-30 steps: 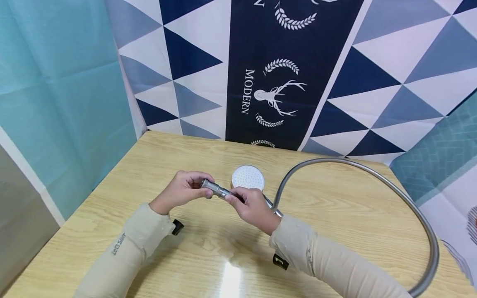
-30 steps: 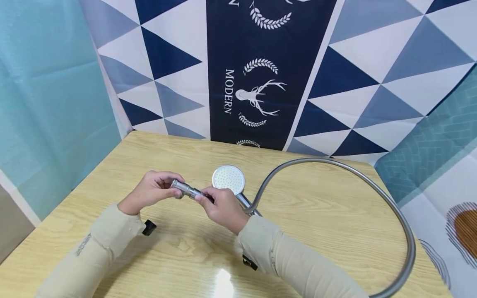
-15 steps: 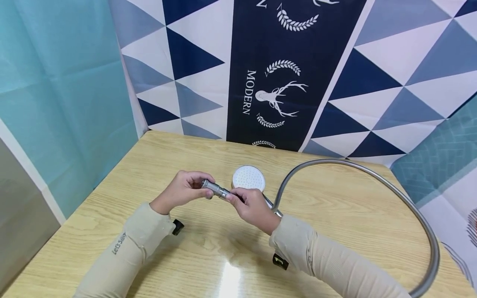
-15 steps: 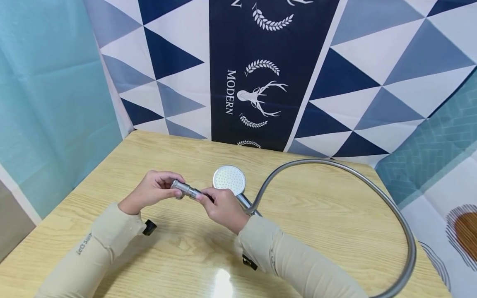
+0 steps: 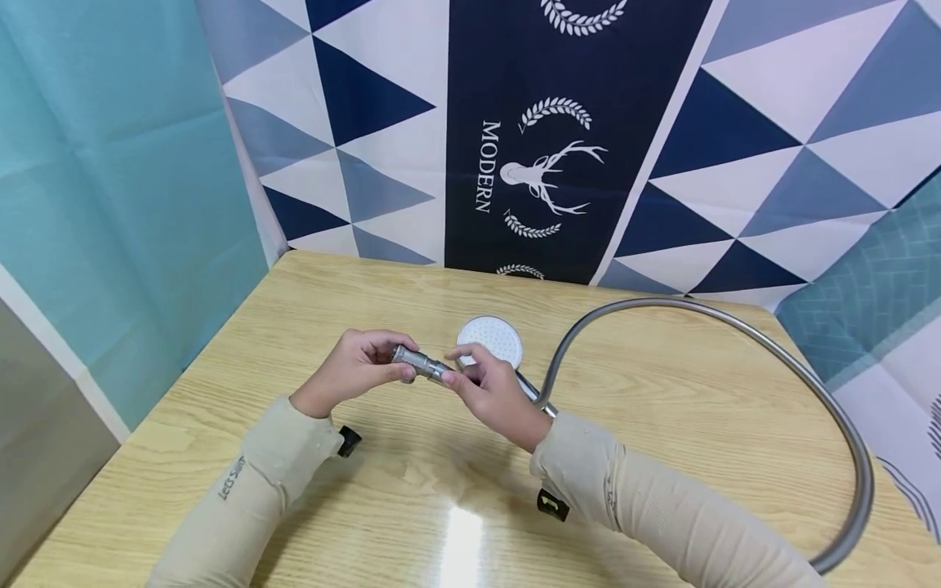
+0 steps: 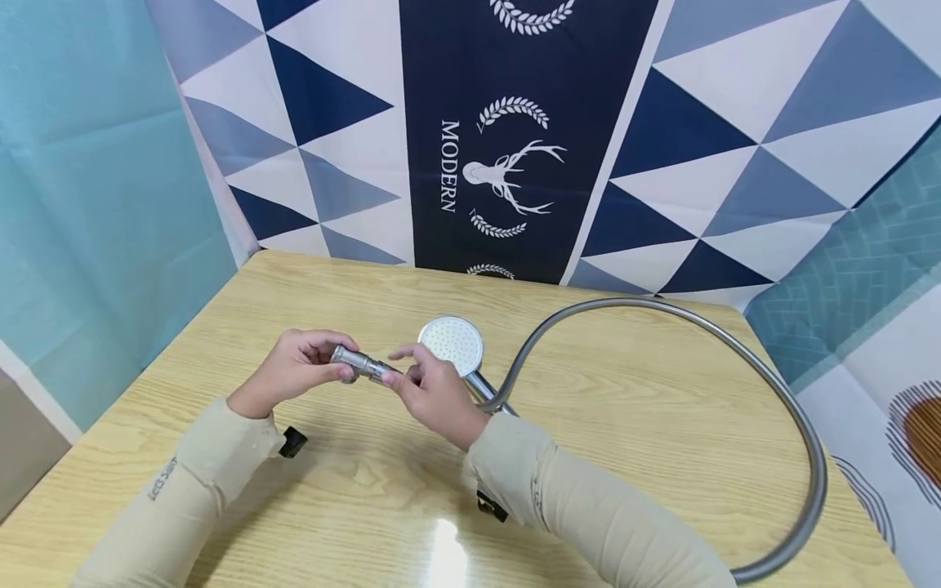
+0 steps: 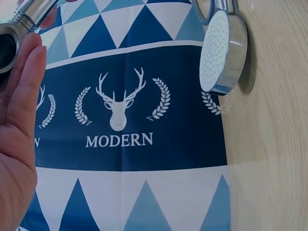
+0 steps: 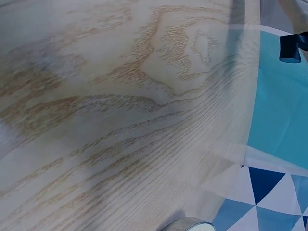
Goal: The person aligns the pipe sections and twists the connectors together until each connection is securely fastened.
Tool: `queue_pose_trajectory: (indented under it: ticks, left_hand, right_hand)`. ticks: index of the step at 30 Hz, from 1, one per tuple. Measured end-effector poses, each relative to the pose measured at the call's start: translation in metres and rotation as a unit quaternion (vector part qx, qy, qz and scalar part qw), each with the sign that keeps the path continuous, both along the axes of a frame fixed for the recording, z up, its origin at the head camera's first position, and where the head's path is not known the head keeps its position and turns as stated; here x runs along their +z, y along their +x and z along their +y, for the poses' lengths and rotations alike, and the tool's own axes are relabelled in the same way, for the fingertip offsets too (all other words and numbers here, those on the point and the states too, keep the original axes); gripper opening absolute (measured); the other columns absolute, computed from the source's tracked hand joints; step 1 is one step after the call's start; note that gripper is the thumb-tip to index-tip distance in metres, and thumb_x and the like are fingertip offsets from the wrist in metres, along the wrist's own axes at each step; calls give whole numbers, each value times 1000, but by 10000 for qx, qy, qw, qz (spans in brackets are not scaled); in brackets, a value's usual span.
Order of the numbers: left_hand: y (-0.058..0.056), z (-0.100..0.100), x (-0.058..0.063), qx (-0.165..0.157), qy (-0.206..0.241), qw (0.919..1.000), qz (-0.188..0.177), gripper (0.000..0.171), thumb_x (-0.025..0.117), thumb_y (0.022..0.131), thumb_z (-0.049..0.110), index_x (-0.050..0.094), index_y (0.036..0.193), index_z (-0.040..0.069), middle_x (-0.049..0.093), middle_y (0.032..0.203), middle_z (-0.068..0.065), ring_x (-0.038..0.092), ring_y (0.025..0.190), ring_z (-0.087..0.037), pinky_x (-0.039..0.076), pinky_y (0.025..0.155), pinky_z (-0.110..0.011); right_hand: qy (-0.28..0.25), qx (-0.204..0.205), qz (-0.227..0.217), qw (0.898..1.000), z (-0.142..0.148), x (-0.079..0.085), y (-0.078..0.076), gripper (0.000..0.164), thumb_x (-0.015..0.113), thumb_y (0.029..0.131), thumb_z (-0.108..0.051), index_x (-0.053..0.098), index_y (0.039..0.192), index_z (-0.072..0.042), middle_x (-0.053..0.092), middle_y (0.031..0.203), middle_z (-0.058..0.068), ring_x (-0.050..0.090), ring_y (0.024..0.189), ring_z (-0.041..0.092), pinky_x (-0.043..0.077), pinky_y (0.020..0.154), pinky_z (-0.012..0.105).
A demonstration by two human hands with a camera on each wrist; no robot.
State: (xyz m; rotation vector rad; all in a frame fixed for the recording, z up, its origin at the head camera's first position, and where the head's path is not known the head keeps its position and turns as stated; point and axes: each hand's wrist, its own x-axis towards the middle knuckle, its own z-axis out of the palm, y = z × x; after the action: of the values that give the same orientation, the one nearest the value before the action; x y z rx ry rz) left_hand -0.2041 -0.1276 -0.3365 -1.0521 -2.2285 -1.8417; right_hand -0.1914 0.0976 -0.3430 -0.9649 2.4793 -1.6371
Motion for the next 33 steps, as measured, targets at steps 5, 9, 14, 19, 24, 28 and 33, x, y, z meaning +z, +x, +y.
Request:
queue_pose_trajectory:
  ticks: [5, 9, 14, 19, 24, 28, 33]
  left_hand:
    - [-2, -1, 1, 68, -37, 10000, -61, 53, 71, 80, 36, 63, 98, -14, 68, 77, -7, 57, 62, -6, 46, 53, -21]
    - [-3, -2, 1, 107, -36, 9999, -100, 55, 71, 80, 37, 63, 99, -14, 68, 77, -5, 57, 62, -7, 46, 53, -21]
    - [-3, -2, 1, 129, -81, 9998, -86, 55, 71, 80, 37, 63, 99, -14, 68, 78, -8, 58, 64, -6, 47, 54, -21]
    - [-2, -2, 0, 149, -121, 9998, -60, 55, 70, 80, 37, 63, 100, -14, 68, 77, -11, 58, 64, -6, 47, 55, -21]
    - [-3, -2, -1, 103, -64, 9999, -76, 53, 71, 81, 35, 63, 99, -14, 68, 76, -5, 59, 64, -6, 47, 55, -21]
    - [-2, -3, -2, 71, -36, 9999, -112, 52, 71, 81, 34, 62, 99, -15, 69, 78, -4, 61, 66, -6, 48, 56, -21]
    - [-2, -3, -1, 118, -64, 9999, -74, 55, 71, 80, 36, 63, 99, -14, 68, 79, -9, 60, 66, -4, 48, 56, -21]
  right_hand:
    - [-465, -115, 13, 9989, -3, -1, 0, 8, 62, 91, 1, 60, 97, 7, 57, 65, 7, 44, 55, 7, 36, 48, 22]
    - [-494, -185, 134, 9985, -3, -1, 0, 8, 66, 87, 3, 64, 94, 7, 61, 70, 8, 46, 58, 6, 37, 49, 21]
    - [-439, -87, 206, 9988, -1, -2, 0, 16, 70, 82, 3, 64, 97, 7, 68, 82, 15, 51, 63, 4, 42, 52, 20]
    - [-425, -13, 302, 9986, -1, -4, 0, 22, 74, 78, 5, 64, 98, 8, 69, 94, 21, 61, 70, 6, 50, 57, 20]
    - [-563, -159, 276, 9979, -4, -5, -1, 22, 74, 76, 11, 66, 97, 11, 69, 95, 24, 68, 77, 18, 55, 63, 24]
    - [-710, -238, 43, 9972, -5, -4, 0, 22, 73, 76, 13, 67, 97, 13, 68, 94, 25, 67, 77, 13, 54, 64, 22]
    - [-711, -327, -229, 9967, -5, -2, -1, 23, 73, 77, 11, 67, 99, 13, 69, 93, 24, 63, 74, 1, 52, 62, 19]
